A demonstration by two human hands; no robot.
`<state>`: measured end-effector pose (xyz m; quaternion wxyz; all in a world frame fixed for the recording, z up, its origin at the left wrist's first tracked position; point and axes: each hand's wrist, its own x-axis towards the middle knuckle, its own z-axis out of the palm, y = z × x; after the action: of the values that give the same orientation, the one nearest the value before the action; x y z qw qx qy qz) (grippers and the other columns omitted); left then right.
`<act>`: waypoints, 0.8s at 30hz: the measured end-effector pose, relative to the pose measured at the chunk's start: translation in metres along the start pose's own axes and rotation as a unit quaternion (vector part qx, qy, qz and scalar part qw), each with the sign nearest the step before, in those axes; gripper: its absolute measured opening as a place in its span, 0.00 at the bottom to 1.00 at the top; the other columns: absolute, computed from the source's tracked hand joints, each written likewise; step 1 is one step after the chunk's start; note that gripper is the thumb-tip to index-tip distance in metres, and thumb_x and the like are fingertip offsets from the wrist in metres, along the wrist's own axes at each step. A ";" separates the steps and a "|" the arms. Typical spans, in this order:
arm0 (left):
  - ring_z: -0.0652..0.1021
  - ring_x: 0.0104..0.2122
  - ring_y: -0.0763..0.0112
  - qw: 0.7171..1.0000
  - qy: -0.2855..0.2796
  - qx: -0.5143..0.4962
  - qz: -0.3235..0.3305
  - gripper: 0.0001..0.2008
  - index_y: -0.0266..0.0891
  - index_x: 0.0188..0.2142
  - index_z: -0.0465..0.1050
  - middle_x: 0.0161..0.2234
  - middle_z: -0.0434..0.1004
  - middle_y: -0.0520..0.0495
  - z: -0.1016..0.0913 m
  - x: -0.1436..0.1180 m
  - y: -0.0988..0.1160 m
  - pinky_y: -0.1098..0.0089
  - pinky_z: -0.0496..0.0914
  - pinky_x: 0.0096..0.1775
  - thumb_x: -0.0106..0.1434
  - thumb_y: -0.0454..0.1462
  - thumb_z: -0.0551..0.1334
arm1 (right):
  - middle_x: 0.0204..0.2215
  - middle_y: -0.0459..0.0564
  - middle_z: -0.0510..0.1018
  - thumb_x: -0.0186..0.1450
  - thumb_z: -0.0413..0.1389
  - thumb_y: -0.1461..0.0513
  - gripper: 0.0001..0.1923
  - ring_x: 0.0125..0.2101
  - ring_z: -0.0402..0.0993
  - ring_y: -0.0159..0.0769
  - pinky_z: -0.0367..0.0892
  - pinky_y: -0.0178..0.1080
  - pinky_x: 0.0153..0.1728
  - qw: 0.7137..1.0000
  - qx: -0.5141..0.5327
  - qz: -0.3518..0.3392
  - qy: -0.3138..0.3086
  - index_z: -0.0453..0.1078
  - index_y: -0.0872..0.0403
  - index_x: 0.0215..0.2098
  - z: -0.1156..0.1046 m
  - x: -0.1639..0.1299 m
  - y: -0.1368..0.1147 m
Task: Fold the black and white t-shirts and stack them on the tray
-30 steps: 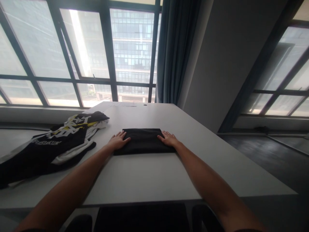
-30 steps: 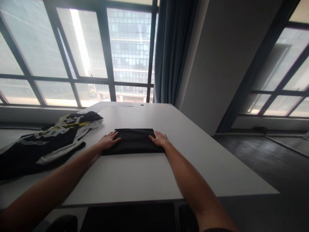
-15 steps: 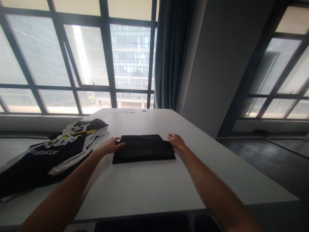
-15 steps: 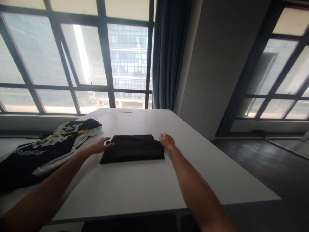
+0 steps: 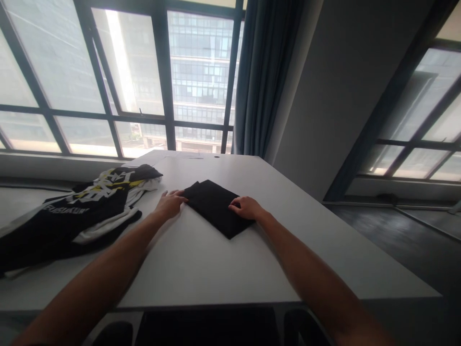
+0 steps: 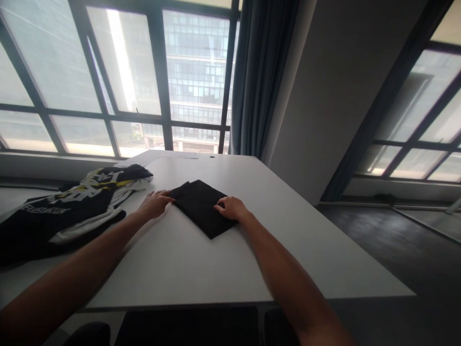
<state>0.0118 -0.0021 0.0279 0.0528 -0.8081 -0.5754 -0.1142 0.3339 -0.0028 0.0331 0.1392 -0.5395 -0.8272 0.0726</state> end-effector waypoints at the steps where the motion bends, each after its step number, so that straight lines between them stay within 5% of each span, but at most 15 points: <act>1: 0.66 0.62 0.53 0.999 0.015 0.012 -0.037 0.21 0.46 0.53 0.76 0.63 0.66 0.46 0.001 0.000 -0.004 0.49 0.56 0.62 0.65 0.32 0.53 | 0.37 0.50 0.81 0.66 0.56 0.52 0.14 0.38 0.76 0.40 0.69 0.39 0.42 0.999 0.025 -0.016 -0.017 0.79 0.50 0.42 -0.003 -0.002 -0.005; 4: 0.68 0.60 0.55 0.999 0.015 -0.022 -0.046 0.21 0.42 0.57 0.72 0.63 0.66 0.43 0.004 -0.004 0.003 0.55 0.62 0.59 0.70 0.40 0.50 | 0.36 0.49 0.80 0.65 0.58 0.52 0.16 0.36 0.76 0.37 0.70 0.38 0.39 0.988 0.106 -0.099 -0.052 0.78 0.53 0.44 -0.006 -0.011 -0.021; 8: 0.66 0.62 0.57 0.992 -0.061 -0.101 0.050 0.27 0.47 0.61 0.67 0.65 0.62 0.46 0.014 -0.010 0.038 0.60 0.62 0.60 0.68 0.53 0.50 | 0.56 0.54 0.72 0.59 0.63 0.48 0.27 0.53 0.71 0.46 0.65 0.45 0.54 0.980 0.094 -0.171 -0.041 0.74 0.50 0.53 0.005 -0.020 -0.041; 14: 0.55 0.67 0.55 0.985 -0.124 -0.109 0.058 0.32 0.46 0.67 0.55 0.70 0.46 0.45 0.021 -0.012 0.054 0.52 0.51 0.65 0.69 0.54 0.46 | 0.66 0.49 0.60 0.60 0.60 0.45 0.33 0.65 0.55 0.51 0.48 0.55 0.65 0.983 0.034 -0.135 -0.118 0.66 0.42 0.62 0.020 -0.016 -0.056; 19: 0.55 0.67 0.56 0.982 -0.143 -0.119 0.026 0.34 0.44 0.68 0.53 0.70 0.48 0.44 0.013 -0.014 0.045 0.54 0.50 0.65 0.69 0.56 0.42 | 0.67 0.46 0.57 0.65 0.56 0.51 0.30 0.65 0.55 0.48 0.44 0.57 0.65 0.989 -0.031 -0.012 -0.147 0.61 0.41 0.65 0.003 0.000 0.000; 24: 0.50 0.69 0.57 0.980 -0.167 -0.091 0.063 0.34 0.43 0.67 0.55 0.70 0.48 0.43 0.016 -0.015 0.043 0.51 0.48 0.65 0.69 0.56 0.42 | 0.69 0.52 0.52 0.70 0.46 0.61 0.27 0.68 0.45 0.47 0.41 0.62 0.64 0.967 -0.150 0.207 0.004 0.58 0.47 0.67 -0.004 0.001 0.089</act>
<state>0.0495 -0.0265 0.0106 -0.1107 -0.8520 -0.5110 -0.0261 0.4120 0.0342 0.0130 0.0426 -0.7138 -0.6985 -0.0272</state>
